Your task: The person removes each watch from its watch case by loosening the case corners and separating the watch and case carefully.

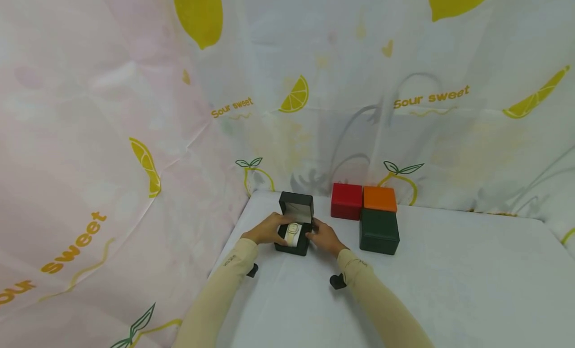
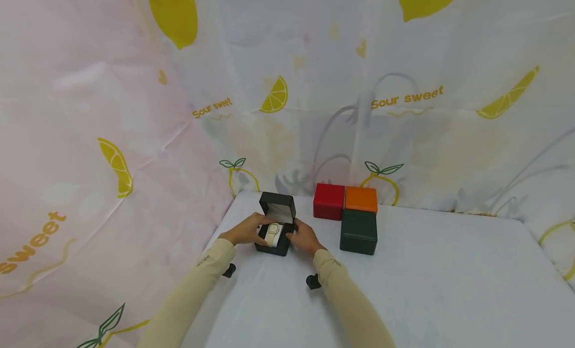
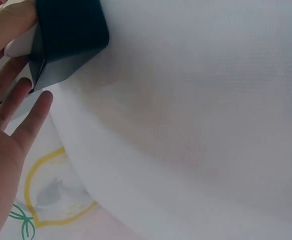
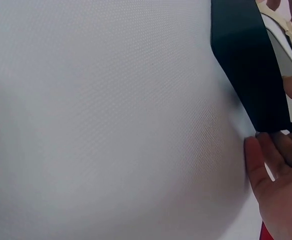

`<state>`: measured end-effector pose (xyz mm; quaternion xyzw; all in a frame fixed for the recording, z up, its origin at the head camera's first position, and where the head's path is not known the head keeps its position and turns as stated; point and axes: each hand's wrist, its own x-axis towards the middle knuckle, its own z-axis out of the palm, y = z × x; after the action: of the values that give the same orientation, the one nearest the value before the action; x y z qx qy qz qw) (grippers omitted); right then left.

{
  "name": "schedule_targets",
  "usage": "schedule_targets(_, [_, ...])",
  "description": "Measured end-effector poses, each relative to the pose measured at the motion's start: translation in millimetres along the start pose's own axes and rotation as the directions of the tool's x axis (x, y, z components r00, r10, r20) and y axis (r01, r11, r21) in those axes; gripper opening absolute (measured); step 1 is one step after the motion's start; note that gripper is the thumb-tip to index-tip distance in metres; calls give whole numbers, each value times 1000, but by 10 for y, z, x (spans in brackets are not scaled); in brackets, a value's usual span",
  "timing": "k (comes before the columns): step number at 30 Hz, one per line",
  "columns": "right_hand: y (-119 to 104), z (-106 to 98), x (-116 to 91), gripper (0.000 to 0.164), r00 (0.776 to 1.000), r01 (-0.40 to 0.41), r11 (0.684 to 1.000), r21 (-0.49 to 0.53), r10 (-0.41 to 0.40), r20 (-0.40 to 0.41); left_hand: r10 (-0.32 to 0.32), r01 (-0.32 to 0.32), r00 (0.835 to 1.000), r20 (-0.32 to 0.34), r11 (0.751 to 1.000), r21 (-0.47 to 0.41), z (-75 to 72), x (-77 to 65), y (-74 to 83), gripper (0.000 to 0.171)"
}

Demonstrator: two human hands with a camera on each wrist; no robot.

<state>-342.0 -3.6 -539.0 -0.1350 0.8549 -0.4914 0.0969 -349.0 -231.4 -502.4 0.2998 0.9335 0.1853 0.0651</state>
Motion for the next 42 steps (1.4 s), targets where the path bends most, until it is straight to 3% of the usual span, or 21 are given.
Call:
schedule_targets(10, [-18, -3, 6, 63, 1000, -13, 1000, -19, 13, -10, -64, 62, 995, -72, 997, -35, 50, -32, 23, 74])
schedule_targets(16, [2, 18, -2, 64, 999, -33, 999, -21, 33, -3, -44, 38, 994, -100, 998, -59, 66, -70, 43, 73])
schedule_targets(21, [12, 23, -4, 64, 1000, -30, 999, -30, 30, -4, -61, 56, 993, -105, 997, -45, 88, -85, 40, 72])
schedule_targets(25, [15, 18, -10, 64, 1000, -17, 999, -39, 17, -6, -8, 4, 989, -147, 1000, -26, 139, -115, 43, 73])
schedule_targets(28, [7, 7, -20, 64, 1000, 4, 999, -32, -4, -13, 86, -86, 972, -220, 996, 13, 183, -140, 54, 72])
schedule_targets(30, [0, 1, -25, 64, 1000, 19, 999, -29, -20, -18, 159, -148, 947, -277, 987, 62, 208, -159, 68, 70])
schedule_targets(33, [-12, -7, -44, 65, 1000, 22, 999, -26, -22, -18, 222, -187, 918, -329, 973, 135, 250, -183, 90, 71])
schedule_targets(37, [-30, -7, -65, 65, 1000, 9, 1000, -17, -9, -10, 224, -175, 905, -363, 971, 164, 294, -220, 112, 72])
schedule_targets(42, [-9, 10, -62, 65, 1000, -2, 1000, -13, 1, -3, 196, -164, 899, -391, 980, 113, 333, -265, 105, 68])
